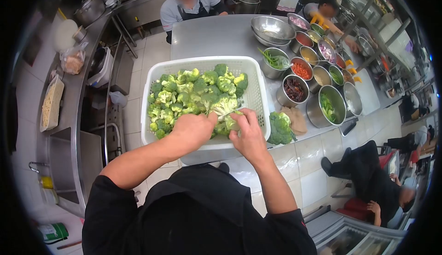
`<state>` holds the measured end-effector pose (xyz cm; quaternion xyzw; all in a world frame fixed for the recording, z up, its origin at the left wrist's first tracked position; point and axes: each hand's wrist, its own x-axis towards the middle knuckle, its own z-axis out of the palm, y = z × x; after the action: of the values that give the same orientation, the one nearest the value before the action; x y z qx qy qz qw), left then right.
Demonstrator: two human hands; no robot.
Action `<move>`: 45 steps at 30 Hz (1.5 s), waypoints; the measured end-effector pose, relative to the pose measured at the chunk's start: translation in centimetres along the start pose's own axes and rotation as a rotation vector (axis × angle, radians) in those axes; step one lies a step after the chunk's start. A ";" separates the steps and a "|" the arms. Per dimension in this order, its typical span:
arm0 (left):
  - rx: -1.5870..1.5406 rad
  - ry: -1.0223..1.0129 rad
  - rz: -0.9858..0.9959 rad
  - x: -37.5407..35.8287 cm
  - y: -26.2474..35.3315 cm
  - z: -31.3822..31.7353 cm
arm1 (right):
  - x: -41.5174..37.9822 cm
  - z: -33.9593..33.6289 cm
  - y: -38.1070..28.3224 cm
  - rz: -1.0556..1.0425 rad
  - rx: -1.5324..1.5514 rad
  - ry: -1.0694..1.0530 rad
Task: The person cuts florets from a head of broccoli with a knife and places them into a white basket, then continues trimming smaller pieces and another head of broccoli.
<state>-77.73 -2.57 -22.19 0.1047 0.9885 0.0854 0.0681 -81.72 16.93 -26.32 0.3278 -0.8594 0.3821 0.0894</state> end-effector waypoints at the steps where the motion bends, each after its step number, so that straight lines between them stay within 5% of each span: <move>1: 0.032 0.036 -0.017 0.1 0.4 0.2 | 0.0 0.0 0.0 0.005 0.005 -0.006; 9: 0.202 0.083 -0.013 3.0 1.3 1.8 | -0.1 0.1 0.0 0.022 0.052 -0.048; 15: -0.101 -0.622 -0.098 7.1 -2.0 -4.4 | 0.2 -0.3 0.1 0.074 0.034 -0.045; 18: -0.397 -0.388 -0.212 5.8 -4.6 -5.0 | 0.7 0.0 0.8 0.064 0.083 0.023; 21: -0.766 -0.151 -0.282 3.8 -4.7 -3.6 | 1.2 0.1 2.1 0.520 0.400 0.097; 25: -1.126 -0.018 -0.344 1.7 -2.4 -2.6 | 2.6 -0.9 -0.9 0.753 1.199 0.213; 26: -1.180 0.003 -0.345 2.0 -2.5 -1.7 | 2.6 -0.9 -0.9 0.789 1.168 0.132; 29: -1.226 0.002 -0.331 2.8 -3.3 -0.9 | 1.4 -0.3 0.6 0.458 0.656 0.003; 33: -1.058 0.008 -0.343 2.7 -2.4 -1.3 | 1.3 -1.3 -0.5 0.551 0.346 -0.018; 36: -0.403 0.537 0.062 2.2 -2.3 0.8 | 0.9 -1.1 -0.3 0.563 0.292 0.049; 39: -0.271 0.254 0.054 0.6 -1.0 0.8 | 0.6 -0.7 -0.3 0.507 0.291 0.062; 45: -0.101 0.155 0.043 0.1 -0.2 1.4 | 0.3 0.0 -0.4 0.438 0.213 0.090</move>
<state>-77.63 -2.54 -23.62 0.1155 0.9827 0.1444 -0.0054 -81.68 16.63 -25.98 0.1239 -0.8599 0.4952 0.0077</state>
